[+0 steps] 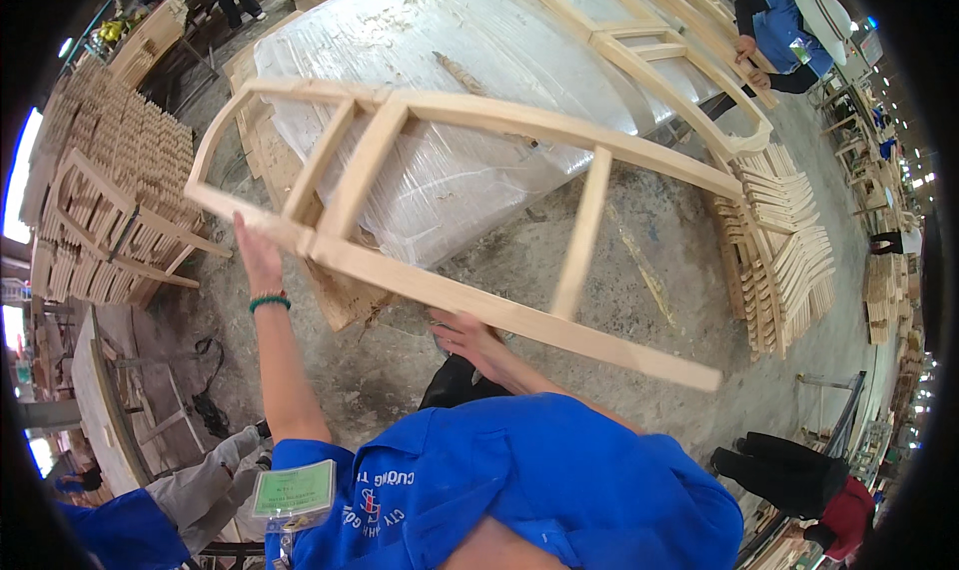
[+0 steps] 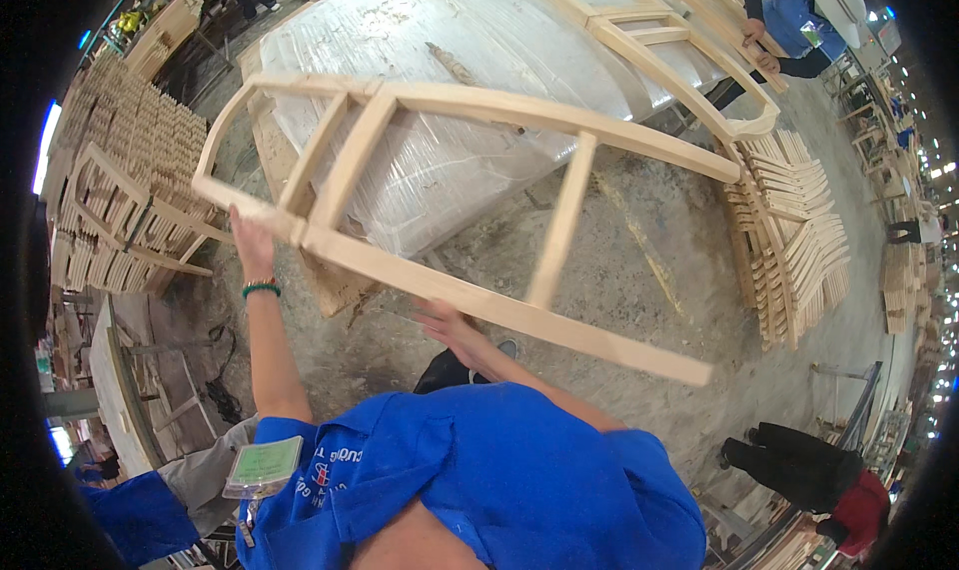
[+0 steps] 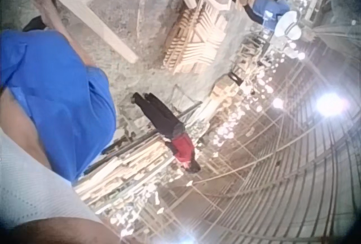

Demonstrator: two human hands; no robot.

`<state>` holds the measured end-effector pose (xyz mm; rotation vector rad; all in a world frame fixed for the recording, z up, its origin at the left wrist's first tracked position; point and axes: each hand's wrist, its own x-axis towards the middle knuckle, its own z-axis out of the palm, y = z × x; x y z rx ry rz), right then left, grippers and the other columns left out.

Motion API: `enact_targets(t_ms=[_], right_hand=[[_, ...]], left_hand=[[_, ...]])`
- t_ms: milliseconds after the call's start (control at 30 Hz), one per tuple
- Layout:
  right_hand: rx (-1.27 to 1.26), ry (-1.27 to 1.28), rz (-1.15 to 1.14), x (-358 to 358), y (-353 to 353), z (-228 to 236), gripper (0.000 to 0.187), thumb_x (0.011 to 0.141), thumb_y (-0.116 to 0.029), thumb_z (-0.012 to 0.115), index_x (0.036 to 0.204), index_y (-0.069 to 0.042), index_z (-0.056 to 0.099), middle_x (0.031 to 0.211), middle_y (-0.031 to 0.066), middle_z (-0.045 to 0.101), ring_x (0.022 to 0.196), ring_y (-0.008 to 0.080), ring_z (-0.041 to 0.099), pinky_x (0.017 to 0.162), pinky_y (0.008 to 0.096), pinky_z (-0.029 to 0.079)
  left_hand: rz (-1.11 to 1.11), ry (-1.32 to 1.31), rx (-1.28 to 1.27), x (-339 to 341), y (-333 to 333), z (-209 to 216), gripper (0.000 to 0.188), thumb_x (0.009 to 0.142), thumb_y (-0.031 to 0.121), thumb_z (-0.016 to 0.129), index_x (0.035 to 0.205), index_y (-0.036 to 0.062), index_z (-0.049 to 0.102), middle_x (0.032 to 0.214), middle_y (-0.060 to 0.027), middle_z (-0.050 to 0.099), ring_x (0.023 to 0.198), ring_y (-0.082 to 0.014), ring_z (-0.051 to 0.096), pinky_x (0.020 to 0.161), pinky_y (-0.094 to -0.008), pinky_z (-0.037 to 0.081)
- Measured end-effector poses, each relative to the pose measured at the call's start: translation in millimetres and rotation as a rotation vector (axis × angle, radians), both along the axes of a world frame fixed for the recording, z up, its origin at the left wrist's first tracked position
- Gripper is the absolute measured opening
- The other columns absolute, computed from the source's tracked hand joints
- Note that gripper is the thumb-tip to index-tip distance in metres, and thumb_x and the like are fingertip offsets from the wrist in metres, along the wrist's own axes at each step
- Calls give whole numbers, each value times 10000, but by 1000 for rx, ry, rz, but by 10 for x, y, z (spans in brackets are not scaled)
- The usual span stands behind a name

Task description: The person sands the edges of wooden chair frames using a sanding block. They repeatedly pick up frames, sand multiple sides, and place them back on a plastic-covered workbench in a workshop.

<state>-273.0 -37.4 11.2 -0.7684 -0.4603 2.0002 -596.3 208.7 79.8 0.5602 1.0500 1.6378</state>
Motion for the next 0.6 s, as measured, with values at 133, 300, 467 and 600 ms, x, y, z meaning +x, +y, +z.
enact_targets(t_ms=[133,300,467,600], right_hand=[[75,-155,338,-488,647,51,642,989,-447,464,1485,-83,278,1447,118,414,1309,231,427,1083,396,342],[352,2,636,-16,570,812,621,984,-397,494,1478,-65,318,1405,131,471,1283,204,453,1053,361,374],[3,-591,247,670,-550,371,579,987,-362,510,1440,-26,379,1383,142,493,1281,237,466,1066,349,364],[204,-485,205,1729,13,1529,490,953,-297,574,1341,-5,508,1236,156,607,1171,239,569,1014,381,439]], left_hand=[[-186,355,-12,1066,304,92,820,935,461,556,1464,-52,196,1502,-231,258,1398,-306,270,1127,-384,256],[-33,1143,-10,1361,-91,-254,972,856,424,684,1467,-92,132,1521,-295,184,1430,-384,178,1172,-398,156],[-44,980,-119,2016,-648,-664,917,827,257,714,1475,-61,149,1520,-310,158,1440,-416,61,1173,-425,104],[-37,1120,-125,1896,-709,-722,843,792,114,659,1484,-14,194,1521,-326,122,1439,-434,28,1168,-435,98]])
